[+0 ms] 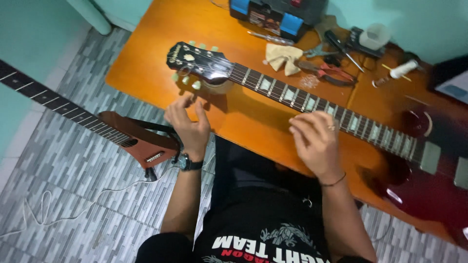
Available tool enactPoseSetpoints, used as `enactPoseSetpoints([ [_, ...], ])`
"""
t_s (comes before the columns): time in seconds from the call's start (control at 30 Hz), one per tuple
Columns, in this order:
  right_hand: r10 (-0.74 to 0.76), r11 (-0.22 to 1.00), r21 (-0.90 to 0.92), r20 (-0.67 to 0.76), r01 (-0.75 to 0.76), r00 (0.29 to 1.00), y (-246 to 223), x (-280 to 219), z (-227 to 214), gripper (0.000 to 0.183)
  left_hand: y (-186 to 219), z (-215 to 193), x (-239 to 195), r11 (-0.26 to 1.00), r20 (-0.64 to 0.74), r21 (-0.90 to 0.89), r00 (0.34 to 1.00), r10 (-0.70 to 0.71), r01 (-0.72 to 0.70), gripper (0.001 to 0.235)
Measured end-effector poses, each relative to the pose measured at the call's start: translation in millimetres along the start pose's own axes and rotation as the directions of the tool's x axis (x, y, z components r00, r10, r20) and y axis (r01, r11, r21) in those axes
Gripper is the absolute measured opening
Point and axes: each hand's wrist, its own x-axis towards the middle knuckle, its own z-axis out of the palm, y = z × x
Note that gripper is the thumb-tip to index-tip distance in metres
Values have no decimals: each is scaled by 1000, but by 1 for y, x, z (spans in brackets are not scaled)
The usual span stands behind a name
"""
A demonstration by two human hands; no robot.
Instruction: The person replaces strings on a red electric guitar, then wipes the body and fretboard with a cloth. They then pick up a brown acoustic guitar and replace its strings using a string winder.
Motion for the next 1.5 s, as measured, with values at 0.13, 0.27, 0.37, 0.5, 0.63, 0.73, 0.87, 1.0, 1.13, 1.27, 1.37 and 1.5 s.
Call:
enactPoseSetpoints([
  [0.13, 0, 993, -117, 4, 0, 1000, 1, 9, -17, 20, 50, 13, -19, 987, 145, -154, 986, 78, -56, 33],
  [0.27, 9, 971, -238, 99, 15, 995, -5, 29, 18, 43, 87, 30, 1, 965, 356, -99, 897, 263, -243, 51],
  [0.37, 20, 960, -279, 138, 20, 990, -5, 46, 40, 63, 98, 41, 16, 929, 432, -131, 824, 367, -345, 63],
  [0.5, 118, 945, -324, 206, -46, 971, 10, 31, 44, 91, 125, 47, 19, 851, 494, -158, 706, 507, -501, 80],
  [0.63, 271, 889, -433, 232, -150, 934, 16, -2, 4, 93, 154, 53, 2, 818, 530, -247, 635, 562, -519, 84],
  [0.73, 344, 851, -476, 190, -221, 919, 35, -35, -31, 77, 164, 58, -3, 814, 549, -278, 611, 570, -510, 91],
  [0.87, 453, 791, -523, 152, -317, 879, 57, -79, -88, 77, 148, 55, 7, 850, 636, -269, 579, 510, -453, 80],
  [1.0, 623, 729, -510, 218, -456, 751, 62, -105, -146, 74, 126, 38, 28, 939, 780, -62, 571, 256, -337, 80],
  [1.13, 722, 654, -513, 206, -556, 660, 80, -131, -176, 71, 100, 36, 44, 881, 675, 9, 653, 343, -472, 90],
  [1.27, 799, 552, -518, 104, -653, 592, 90, -150, -199, 70, 82, 31, 53, 848, 616, 33, 679, 400, -529, 84],
  [1.37, 817, 507, -520, 36, -688, 575, 98, -164, -212, 68, 73, 30, 55, 785, 550, 64, 678, 487, -616, 77],
  [1.5, 799, 513, -514, -7, -688, 601, 103, -172, -225, 61, 93, 20, 55, 795, 530, 11, 678, 510, -607, 64],
])
